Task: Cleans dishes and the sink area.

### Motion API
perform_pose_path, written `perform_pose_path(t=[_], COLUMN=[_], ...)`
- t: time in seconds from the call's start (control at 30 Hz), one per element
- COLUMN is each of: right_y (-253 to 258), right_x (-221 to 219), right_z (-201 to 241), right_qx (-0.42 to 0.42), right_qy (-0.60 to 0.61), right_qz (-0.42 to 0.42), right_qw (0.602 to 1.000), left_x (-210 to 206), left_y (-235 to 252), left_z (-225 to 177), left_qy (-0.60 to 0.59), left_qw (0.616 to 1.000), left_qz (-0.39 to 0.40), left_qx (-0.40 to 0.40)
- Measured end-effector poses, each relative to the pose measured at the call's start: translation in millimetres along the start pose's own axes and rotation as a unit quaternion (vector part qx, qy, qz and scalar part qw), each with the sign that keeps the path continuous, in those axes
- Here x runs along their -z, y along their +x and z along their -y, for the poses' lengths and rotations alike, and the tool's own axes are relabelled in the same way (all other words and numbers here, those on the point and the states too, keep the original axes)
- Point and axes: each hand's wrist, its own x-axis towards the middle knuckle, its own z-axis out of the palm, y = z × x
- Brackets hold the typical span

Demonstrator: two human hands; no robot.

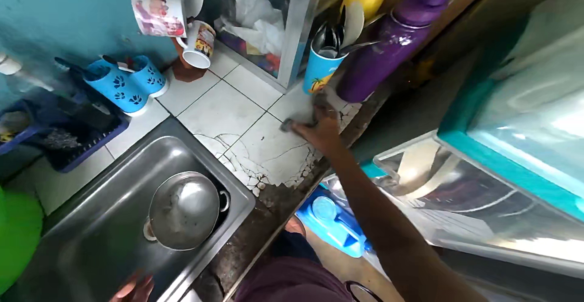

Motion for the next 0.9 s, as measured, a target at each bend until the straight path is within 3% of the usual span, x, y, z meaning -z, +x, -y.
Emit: perform_pose_path(t=[0.17,0.27,0.33,0.4,0.43,0.5,0.57,0.67,0.77,0.9], right_y=[-33,-34,-32,-36,-36,-28,-17,-8,-9,-6], right_x=[-67,-90,-77,-44,-27,8,24,20,19,23], right_z=[66,100,111,112,106,71,28,-11,-11,-6], right_qx=[0.107,0.157,0.116,0.000,-0.019,0.037,0.044,-0.019,-0.038,-0.072], right_qy=[0.054,0.119,0.239,0.396,0.404,0.243,0.088,0.002,-0.026,-0.046], right_qz=[0.080,0.163,0.210,0.180,0.126,0.029,-0.013,-0.016,0.030,0.083], right_qw=[0.990,0.967,0.941,0.900,0.906,0.969,0.995,1.000,0.998,0.993], left_x=[-69,-148,-209,-267,-295,-350,-407,-479,-524,-551], left_y=[22,41,54,65,71,82,92,99,96,82], left_z=[-13,-41,-63,-82,-91,-102,-98,-76,-54,-51], left_qy=[0.050,0.094,0.097,0.097,0.106,0.129,0.108,0.046,0.086,0.203], left_qw=[0.979,0.921,0.883,0.870,0.869,0.867,0.886,0.918,0.942,0.957], left_qz=[0.180,0.317,0.379,0.421,0.442,0.466,0.449,0.395,0.323,0.209], left_qx=[-0.086,-0.207,-0.259,-0.236,-0.195,-0.117,-0.041,0.005,0.001,-0.011])
